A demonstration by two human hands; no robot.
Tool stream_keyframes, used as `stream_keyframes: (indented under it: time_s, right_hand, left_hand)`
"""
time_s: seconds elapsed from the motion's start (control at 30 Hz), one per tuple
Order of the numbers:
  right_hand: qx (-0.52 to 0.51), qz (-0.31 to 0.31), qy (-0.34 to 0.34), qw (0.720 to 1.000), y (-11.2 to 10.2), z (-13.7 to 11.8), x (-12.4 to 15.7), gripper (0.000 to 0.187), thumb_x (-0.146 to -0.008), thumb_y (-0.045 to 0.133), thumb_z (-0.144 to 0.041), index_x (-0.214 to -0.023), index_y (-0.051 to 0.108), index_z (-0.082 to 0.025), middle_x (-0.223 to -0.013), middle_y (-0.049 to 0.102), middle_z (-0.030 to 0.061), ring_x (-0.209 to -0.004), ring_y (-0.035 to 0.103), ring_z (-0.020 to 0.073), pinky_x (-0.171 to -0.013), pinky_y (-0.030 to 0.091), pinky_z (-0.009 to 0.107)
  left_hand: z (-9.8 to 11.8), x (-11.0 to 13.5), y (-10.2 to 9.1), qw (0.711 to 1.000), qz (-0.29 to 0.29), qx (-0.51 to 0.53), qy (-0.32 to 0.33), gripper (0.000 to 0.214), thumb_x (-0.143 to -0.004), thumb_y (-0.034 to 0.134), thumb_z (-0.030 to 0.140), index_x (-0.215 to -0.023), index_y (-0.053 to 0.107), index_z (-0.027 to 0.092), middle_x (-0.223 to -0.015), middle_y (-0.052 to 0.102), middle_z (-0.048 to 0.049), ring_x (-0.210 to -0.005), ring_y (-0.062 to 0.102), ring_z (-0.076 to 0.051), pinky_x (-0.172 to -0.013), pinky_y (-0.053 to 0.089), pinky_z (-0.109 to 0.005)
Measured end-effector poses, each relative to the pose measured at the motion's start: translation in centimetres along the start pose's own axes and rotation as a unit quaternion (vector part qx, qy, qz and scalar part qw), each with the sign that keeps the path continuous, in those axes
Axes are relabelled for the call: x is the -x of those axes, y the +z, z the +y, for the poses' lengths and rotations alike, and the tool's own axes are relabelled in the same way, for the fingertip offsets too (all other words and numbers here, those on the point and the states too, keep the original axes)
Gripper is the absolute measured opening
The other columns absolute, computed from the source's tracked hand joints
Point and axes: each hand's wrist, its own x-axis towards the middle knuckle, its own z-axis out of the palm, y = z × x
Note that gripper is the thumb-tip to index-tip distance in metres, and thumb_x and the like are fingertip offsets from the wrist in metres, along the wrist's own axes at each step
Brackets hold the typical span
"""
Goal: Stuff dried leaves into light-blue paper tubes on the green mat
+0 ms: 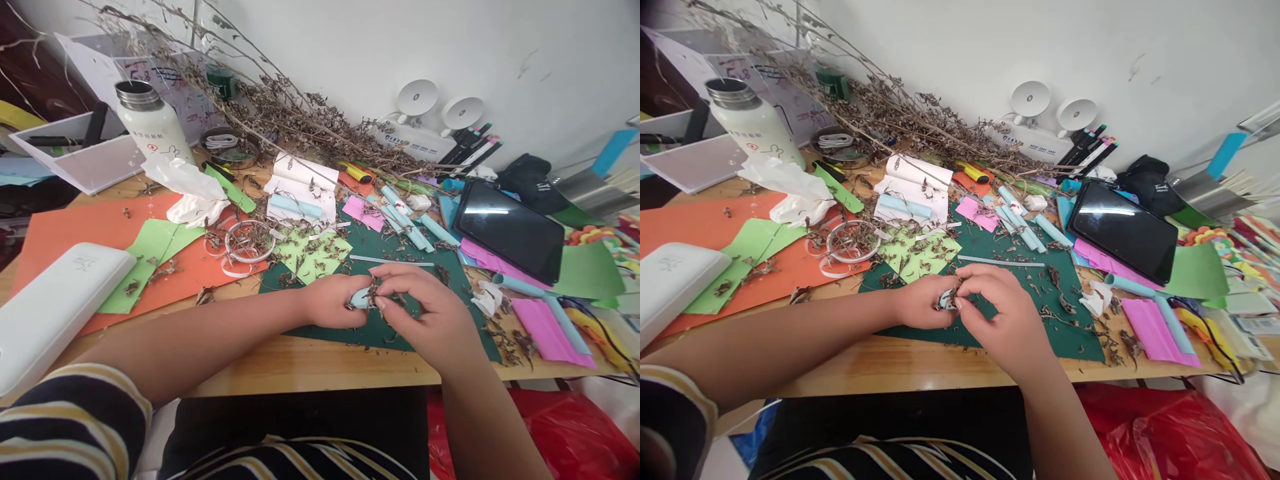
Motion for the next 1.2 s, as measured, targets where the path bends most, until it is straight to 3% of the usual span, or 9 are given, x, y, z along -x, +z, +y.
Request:
stream_keyframes:
  time_s: [0.23, 0.43, 0.6, 0.77, 1.0, 1.2]
  right_hand:
    - [0.163, -0.09, -0.089, 0.979, -1.3, -1.2, 0.1, 0.013, -0.077, 0.045, -0.019, -0.077, 0.058, -0.023, -0.123, 0.047, 0.0026, -0.096, 0.048, 0.023, -0.078, 0.04, 0.041]
    - [0.218, -0.123, -0.076, 0.965, -2.3, -2.2, 1.1, 0.019, -0.076, 0.045, -0.021, -0.092, 0.056, -0.022, -0.109, 0.053, 0.0067, -0.089, 0.05, 0.0221, -0.075, 0.04, 0.04]
    - [0.172, -0.146, -0.098, 0.969, -2.6, -1.4, 1.1, 0.025, -0.078, 0.043, -0.017, -0.101, 0.052, -0.022, -0.101, 0.053, 0.0076, -0.09, 0.05, 0.0193, -0.074, 0.043, 0.036]
    - [0.134, -0.093, -0.122, 0.979, -2.2, -0.6, 0.6, 0.019, -0.078, 0.046, -0.017, -0.093, 0.057, -0.022, -0.092, 0.056, 0.0056, -0.085, 0.052, 0.017, -0.071, 0.044, 0.033]
    - [0.106, 0.029, -0.1, 0.989, -0.3, -0.7, 0.8, 0.017, -0.073, 0.05, -0.012, -0.085, 0.059, -0.019, -0.082, 0.053, 0.0058, -0.078, 0.051, 0.0152, -0.066, 0.045, 0.03]
    - [0.07, 0.112, 0.015, 0.991, 1.0, -0.9, 1.3, 0.021, -0.072, 0.052, -0.015, -0.092, 0.051, -0.023, -0.074, 0.057, 0.0, -0.06, 0.051, 0.0113, -0.053, 0.045, 0.025]
  left_hand:
    - [0.1, 0.1, 0.2, 0.999, 0.003, -0.033, 0.011, 0.009, -0.066, 0.049, 0.022, -0.07, 0.043, 0.017, -0.063, 0.052, 0.0036, -0.059, 0.05, -0.008, -0.054, 0.039, -0.017]
    - [0.0, 0.1, 0.2, 1.0, 0.005, -0.004, 0.008, 0.008, -0.064, 0.049, 0.019, -0.07, 0.043, 0.016, -0.059, 0.048, 0.0049, -0.056, 0.047, -0.007, -0.052, 0.037, -0.016]
    - [0.3, 0.2, 0.0, 1.0, -0.002, 0.011, -0.016, 0.008, -0.064, 0.047, 0.019, -0.07, 0.044, 0.016, -0.059, 0.047, 0.0048, -0.057, 0.047, -0.007, -0.052, 0.037, -0.016]
    - [0.5, 0.2, -0.2, 1.0, -0.008, 0.007, -0.013, 0.01, -0.064, 0.047, 0.019, -0.073, 0.045, 0.016, -0.061, 0.048, 0.0046, -0.058, 0.047, -0.008, -0.053, 0.037, -0.015]
    - [-0.2, 0.1, 0.3, 1.0, 0.023, 0.006, 0.007, 0.011, -0.064, 0.046, 0.021, -0.074, 0.044, 0.016, -0.06, 0.047, 0.0042, -0.055, 0.046, -0.008, -0.051, 0.037, -0.016]
    - [-0.3, 0.2, 0.3, 0.999, 0.035, 0.023, 0.028, 0.01, -0.063, 0.045, 0.02, -0.073, 0.043, 0.017, -0.057, 0.045, 0.005, -0.052, 0.043, -0.007, -0.05, 0.035, -0.016]
